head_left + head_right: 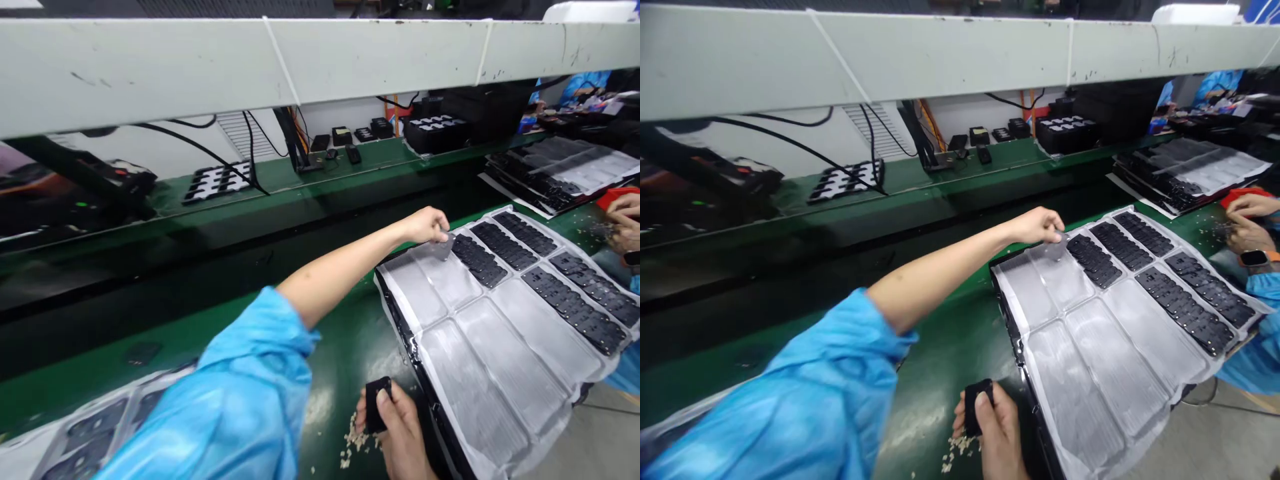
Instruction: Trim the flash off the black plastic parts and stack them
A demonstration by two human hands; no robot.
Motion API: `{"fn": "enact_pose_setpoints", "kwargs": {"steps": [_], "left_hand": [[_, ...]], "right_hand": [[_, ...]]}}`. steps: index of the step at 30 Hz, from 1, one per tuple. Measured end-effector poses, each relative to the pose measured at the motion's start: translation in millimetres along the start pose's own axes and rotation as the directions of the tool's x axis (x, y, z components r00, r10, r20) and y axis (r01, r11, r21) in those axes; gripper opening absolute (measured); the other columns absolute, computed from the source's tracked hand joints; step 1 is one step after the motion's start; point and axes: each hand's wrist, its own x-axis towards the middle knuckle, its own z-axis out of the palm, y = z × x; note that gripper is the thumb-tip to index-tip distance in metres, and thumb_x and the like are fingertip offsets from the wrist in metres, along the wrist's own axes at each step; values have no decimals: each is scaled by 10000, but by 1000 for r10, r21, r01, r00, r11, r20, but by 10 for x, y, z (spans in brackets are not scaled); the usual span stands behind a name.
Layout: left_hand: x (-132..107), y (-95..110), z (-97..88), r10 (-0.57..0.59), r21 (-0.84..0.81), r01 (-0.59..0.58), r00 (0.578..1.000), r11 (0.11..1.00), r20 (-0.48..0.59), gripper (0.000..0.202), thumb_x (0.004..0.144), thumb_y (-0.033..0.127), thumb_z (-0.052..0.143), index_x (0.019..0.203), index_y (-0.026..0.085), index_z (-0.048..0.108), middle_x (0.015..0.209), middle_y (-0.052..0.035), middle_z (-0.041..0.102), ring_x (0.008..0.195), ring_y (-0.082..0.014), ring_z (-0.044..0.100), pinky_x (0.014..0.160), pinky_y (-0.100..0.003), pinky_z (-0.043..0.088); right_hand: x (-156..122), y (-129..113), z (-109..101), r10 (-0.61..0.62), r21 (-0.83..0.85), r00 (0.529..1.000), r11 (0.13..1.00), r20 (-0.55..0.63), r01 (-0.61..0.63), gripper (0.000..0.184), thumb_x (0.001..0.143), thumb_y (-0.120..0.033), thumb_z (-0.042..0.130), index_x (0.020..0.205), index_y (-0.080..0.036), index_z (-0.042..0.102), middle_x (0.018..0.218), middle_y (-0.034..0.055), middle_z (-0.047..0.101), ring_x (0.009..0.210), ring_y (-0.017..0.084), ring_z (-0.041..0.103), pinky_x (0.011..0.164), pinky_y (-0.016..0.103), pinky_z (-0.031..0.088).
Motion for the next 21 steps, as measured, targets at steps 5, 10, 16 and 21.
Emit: {"fn": "enact_pose_setpoints", "kwargs": {"steps": [5,10,16,21], "left_hand": [[801,59,214,34,146,-33,999,989,-7,183,762,90,861,928,133,795,916,-66,793,907,-226,752,899,-309,563],[811,-25,304,47,288,-37,999,957,-28,329,855,189,815,1182,178,785,1284,-106,751,1220,-282,684,1017,-329,526],[585,-120,339,32,400,-54,998,915,60,341,825,391,888,1078,175,809,1273,-115,723,1199,-304,679,970,-330,537],[469,-79,382,34,456,-49,999,888,41,317,944,375,772,1177,160,786,1343,-133,683,1248,-296,658,1029,-334,526]], "right_hand": [[24,135,-218,-2,-113,1000,994,12,3,576,873,-773,776,905,-198,767,782,64,754,677,215,708,694,358,602],[15,284,-286,-18,-166,1000,986,20,21,523,934,-734,737,917,-212,770,814,42,759,664,190,690,699,325,586],[-13,240,-189,-53,-194,996,979,72,66,573,959,-754,691,898,-189,764,767,41,739,624,173,663,648,294,547],[7,246,-172,-92,-184,992,977,85,107,589,944,-763,701,879,-182,768,727,37,708,595,156,618,622,279,529]]}}
